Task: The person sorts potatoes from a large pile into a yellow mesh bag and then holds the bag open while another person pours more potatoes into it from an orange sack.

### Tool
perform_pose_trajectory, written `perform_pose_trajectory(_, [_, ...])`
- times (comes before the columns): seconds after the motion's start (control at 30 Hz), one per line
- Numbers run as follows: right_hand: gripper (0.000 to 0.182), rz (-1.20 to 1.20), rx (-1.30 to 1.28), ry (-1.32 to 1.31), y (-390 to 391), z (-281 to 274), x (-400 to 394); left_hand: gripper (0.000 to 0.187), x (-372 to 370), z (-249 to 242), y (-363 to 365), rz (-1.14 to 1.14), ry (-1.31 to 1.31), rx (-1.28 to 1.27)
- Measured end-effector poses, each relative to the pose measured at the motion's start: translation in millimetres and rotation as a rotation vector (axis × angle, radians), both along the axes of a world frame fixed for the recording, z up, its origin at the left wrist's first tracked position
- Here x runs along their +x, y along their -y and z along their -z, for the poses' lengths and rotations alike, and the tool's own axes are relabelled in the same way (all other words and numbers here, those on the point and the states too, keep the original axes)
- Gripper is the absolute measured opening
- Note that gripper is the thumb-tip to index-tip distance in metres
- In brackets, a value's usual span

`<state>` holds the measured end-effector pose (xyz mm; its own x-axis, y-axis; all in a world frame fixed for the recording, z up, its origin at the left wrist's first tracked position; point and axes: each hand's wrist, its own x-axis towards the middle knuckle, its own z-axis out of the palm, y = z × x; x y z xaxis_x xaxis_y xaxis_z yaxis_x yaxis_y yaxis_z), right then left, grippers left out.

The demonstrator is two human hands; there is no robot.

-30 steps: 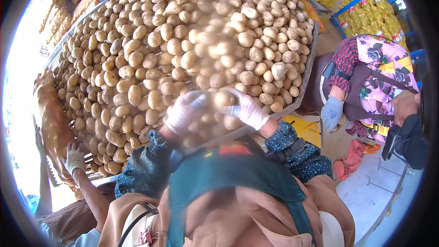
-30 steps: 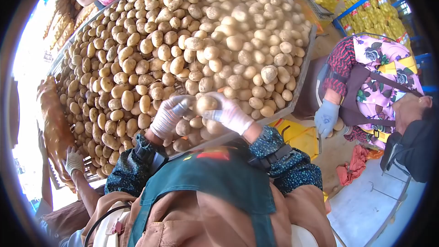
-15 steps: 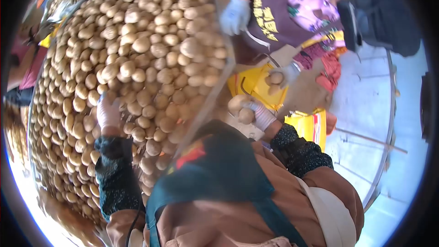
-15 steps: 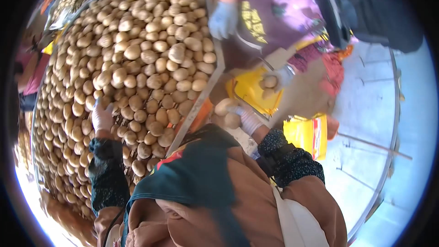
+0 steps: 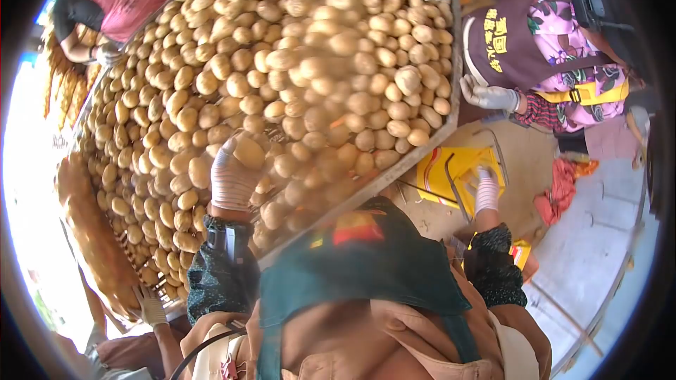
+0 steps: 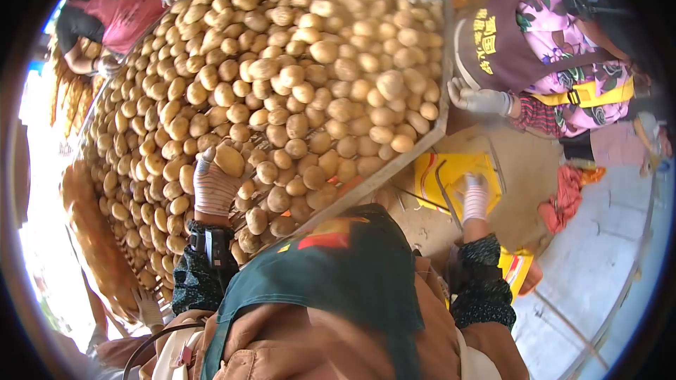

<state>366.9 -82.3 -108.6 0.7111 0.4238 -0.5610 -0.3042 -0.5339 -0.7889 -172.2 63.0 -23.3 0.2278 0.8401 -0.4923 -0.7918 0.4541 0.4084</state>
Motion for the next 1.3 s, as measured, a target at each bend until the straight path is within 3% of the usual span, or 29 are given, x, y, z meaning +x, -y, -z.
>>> perform_pose_trajectory(0.03, [0.041,-0.281,0.139,0.12,-17,-10,-28,0.036,-7,-4,6,-0.069,0.007,-0.048])
perform_pose_trajectory(0.13, [0.02,-0.84,0.407,0.111,-86,-65,-143,0.03,-9,6,15,-0.154,-0.09,-0.134])
perform_pose_trajectory(0.23, [0.02,-1.367,0.672,0.427,-148,-75,-234,0.031,-12,21,22,-0.227,-0.119,-0.174])
perform_pose_trajectory(0.3, [0.017,-1.483,0.938,0.657,-189,-60,-287,0.028,-16,27,26,-0.214,-0.137,-0.191])
perform_pose_trajectory(0.37, [0.017,-1.649,0.602,0.732,-215,-62,-323,0.026,3,4,37,-0.228,-0.105,-0.206])
perform_pose_trajectory(0.47, [0.022,-1.846,0.306,1.054,-270,2,-373,0.028,10,-23,38,-0.174,-0.003,-0.195])
perform_pose_trajectory(0.57, [0.024,-2.061,-0.112,1.109,-273,-27,-389,0.028,15,-24,43,-0.136,-0.006,-0.187])
perform_pose_trajectory(0.6, [0.024,-2.1,-0.172,1.146,-273,-28,-391,0.028,15,-21,44,-0.147,-0.001,-0.205])
perform_pose_trajectory(0.7, [0.025,-2.241,0.117,1.184,-268,-24,-379,0.028,7,-6,44,-0.138,0.008,-0.224])
perform_pose_trajectory(0.73, [0.024,-2.142,0.152,1.187,-258,-34,-371,0.029,7,-2,45,-0.105,0.006,-0.208])
perform_pose_trajectory(0.77, [0.028,-1.95,0.266,0.877,-247,-36,-360,0.029,6,-2,45,-0.06,-0.006,-0.188])
perform_pose_trajectory(0.83, [0.038,-1.549,0.408,0.312,-228,-38,-338,0.035,12,-33,47,-0.039,0.228,-0.151])
perform_pose_trajectory(0.93, [0.056,-1.248,0.074,-0.269,-218,-60,-319,0.044,18,-29,44,-0.011,0.328,-0.109])
perform_pose_trajectory(1.03, [0.059,-1.475,0.35,0.022,-192,-74,-319,0.05,20,-31,44,0.062,0.264,-0.02])
perform_pose_trajectory(1.1, [0.059,-1.677,0.451,-0.06,-186,-88,-320,0.054,27,-14,44,0.018,0.309,0.011])
perform_pose_trajectory(1.13, [0.052,-1.726,0.593,0.263,-192,-87,-321,0.071,25,0,47,-0.037,0.257,-0.04])
perform_pose_trajectory(1.17, [0.046,-1.745,0.73,0.594,-203,-86,-323,0.072,23,9,52,-0.016,0.267,-0.034])
perform_pose_trajectory(1.23, [0.036,-1.72,0.683,1.105,-233,-94,-318,0.073,23,13,52,0.019,0.296,-0.006])
perform_pose_trajectory(1.3, [0.033,-1.731,0.724,1.421,-256,-63,-312,0.076,19,23,59,0.014,0.291,0.018])
